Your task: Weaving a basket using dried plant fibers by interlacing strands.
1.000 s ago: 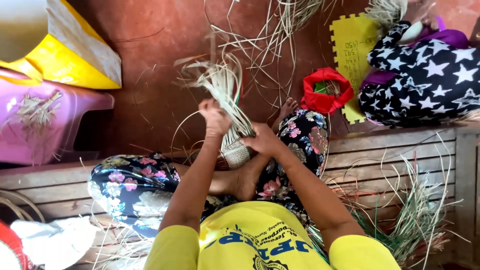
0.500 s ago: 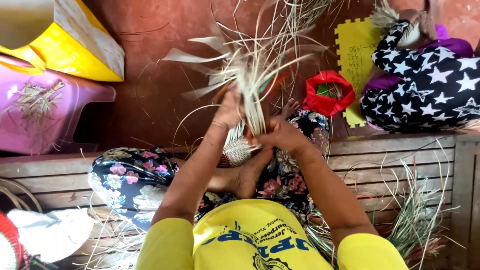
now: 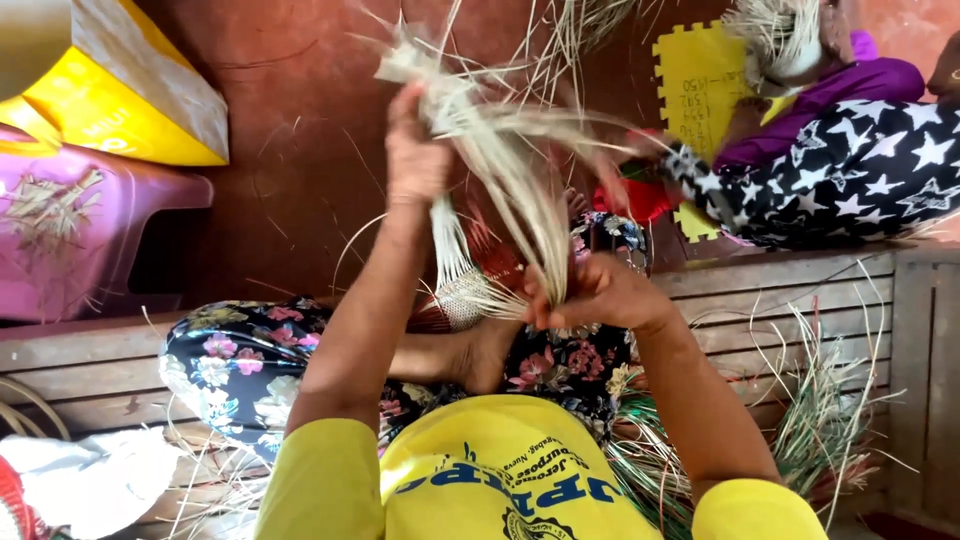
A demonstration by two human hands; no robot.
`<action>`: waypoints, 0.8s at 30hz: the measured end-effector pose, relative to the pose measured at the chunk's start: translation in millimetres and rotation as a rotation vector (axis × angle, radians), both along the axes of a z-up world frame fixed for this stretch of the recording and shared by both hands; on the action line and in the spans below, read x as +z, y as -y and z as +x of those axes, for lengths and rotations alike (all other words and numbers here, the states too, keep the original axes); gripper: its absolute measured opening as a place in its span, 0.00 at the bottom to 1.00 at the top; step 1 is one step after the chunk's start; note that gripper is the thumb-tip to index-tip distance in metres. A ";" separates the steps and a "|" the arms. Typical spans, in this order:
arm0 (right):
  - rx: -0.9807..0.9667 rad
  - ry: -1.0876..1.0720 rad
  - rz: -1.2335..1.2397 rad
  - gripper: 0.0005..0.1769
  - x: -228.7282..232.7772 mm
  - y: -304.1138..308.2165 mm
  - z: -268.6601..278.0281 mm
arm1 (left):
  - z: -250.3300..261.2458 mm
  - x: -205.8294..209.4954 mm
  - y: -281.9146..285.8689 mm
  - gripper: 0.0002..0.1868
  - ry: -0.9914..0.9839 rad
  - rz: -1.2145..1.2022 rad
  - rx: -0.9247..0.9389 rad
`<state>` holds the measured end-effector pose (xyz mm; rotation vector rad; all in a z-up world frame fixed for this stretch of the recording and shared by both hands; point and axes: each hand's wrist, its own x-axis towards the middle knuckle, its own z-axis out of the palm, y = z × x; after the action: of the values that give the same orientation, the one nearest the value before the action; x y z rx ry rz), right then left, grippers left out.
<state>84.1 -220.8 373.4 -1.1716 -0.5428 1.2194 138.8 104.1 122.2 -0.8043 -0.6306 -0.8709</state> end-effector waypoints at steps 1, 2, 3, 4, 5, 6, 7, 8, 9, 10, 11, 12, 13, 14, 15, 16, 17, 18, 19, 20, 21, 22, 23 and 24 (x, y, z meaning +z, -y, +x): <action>-0.018 0.025 -0.001 0.14 12.2 -3.3 3.0 | 2.0 51.9 28.0 0.14 -0.292 0.464 0.512; -0.037 0.054 -0.002 0.20 24.8 -7.2 6.9 | 13.7 112.4 54.5 0.17 -0.578 0.931 1.023; -0.038 0.057 0.003 0.20 28.0 -6.5 7.5 | 2.3 142.7 58.4 0.17 -0.573 0.933 1.026; -0.035 0.051 0.084 0.20 31.2 -4.9 7.8 | -9.8 172.0 63.8 0.33 -0.204 1.528 1.402; -0.033 0.044 0.164 0.19 33.9 -3.3 8.5 | -21.6 200.8 69.1 0.55 0.285 2.099 1.711; -0.037 0.044 0.165 0.19 29.8 8.8 7.2 | -19.1 182.5 44.3 0.55 0.290 2.098 1.708; 0.022 0.070 0.130 0.17 25.3 20.9 6.1 | -16.1 163.8 19.5 0.50 0.189 2.134 1.878; 0.079 0.095 0.092 0.14 21.1 34.1 4.8 | -12.1 144.5 -3.7 0.44 0.080 2.157 2.046; 0.073 0.095 0.089 0.14 14.6 46.2 -4.5 | -15.0 105.4 -42.8 0.44 0.084 2.154 2.041; 0.094 -0.142 0.249 0.21 8.6 58.2 -12.9 | -15.7 65.1 -72.7 0.31 -0.710 1.859 1.752; 0.112 -0.381 0.407 0.29 2.7 70.2 -21.5 | -7.3 24.7 -93.9 0.22 -1.332 1.442 1.347; 0.109 -0.379 0.406 0.29 -15.1 94.1 -34.8 | -22.0 6.0 -102.4 0.22 -1.329 1.442 1.344; 0.025 -0.294 0.342 0.31 -32.7 118.1 -48.0 | -36.5 -12.6 -110.8 0.24 -1.426 1.336 1.276; -0.057 -0.207 0.279 0.33 -50.6 141.7 -60.3 | -50.0 -31.1 -119.8 0.29 -1.517 1.227 1.207; -0.059 -0.204 0.278 0.33 -55.8 154.2 -77.7 | -46.9 -13.1 -107.6 0.29 -1.513 1.226 1.205; -0.256 -0.201 0.314 0.17 -60.5 166.4 -98.1 | -47.2 4.4 -95.4 0.25 -1.478 1.294 1.317; -0.453 -0.196 0.348 0.03 -65.4 178.3 -118.6 | -47.6 21.7 -83.5 0.22 -1.437 1.360 1.429; -0.456 -0.201 0.344 0.03 -80.4 201.7 -141.6 | -40.3 39.3 -100.6 0.22 -1.441 1.365 1.422; -0.634 -0.294 0.310 0.06 -94.7 225.0 -165.1 | -33.2 56.8 -117.9 0.16 -1.372 1.461 1.590; -0.810 -0.382 0.280 0.13 -110.8 246.3 -186.4 | -23.0 76.4 -137.6 0.11 -1.283 1.549 1.766; -0.811 -0.381 0.281 0.13 -111.3 260.3 -203.8 | -6.5 94.7 -170.4 0.11 -1.281 1.550 1.766; -0.961 -0.582 0.108 0.13 -111.1 274.9 -220.9 | 8.6 112.6 -203.2 0.06 -1.181 1.634 1.940; -1.100 -0.785 -0.074 0.21 -111.1 289.1 -238.5 | 23.3 130.3 -236.4 0.03 -1.064 1.713 2.113; -1.095 -0.788 -0.078 0.21 -92.0 268.5 -237.4 | 25.9 103.7 -259.1 0.03 -1.072 1.717 2.114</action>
<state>-153.3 -489.3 281.5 -0.7388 0.6866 0.6180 164.7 363.1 225.9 1.0690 0.4941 1.0801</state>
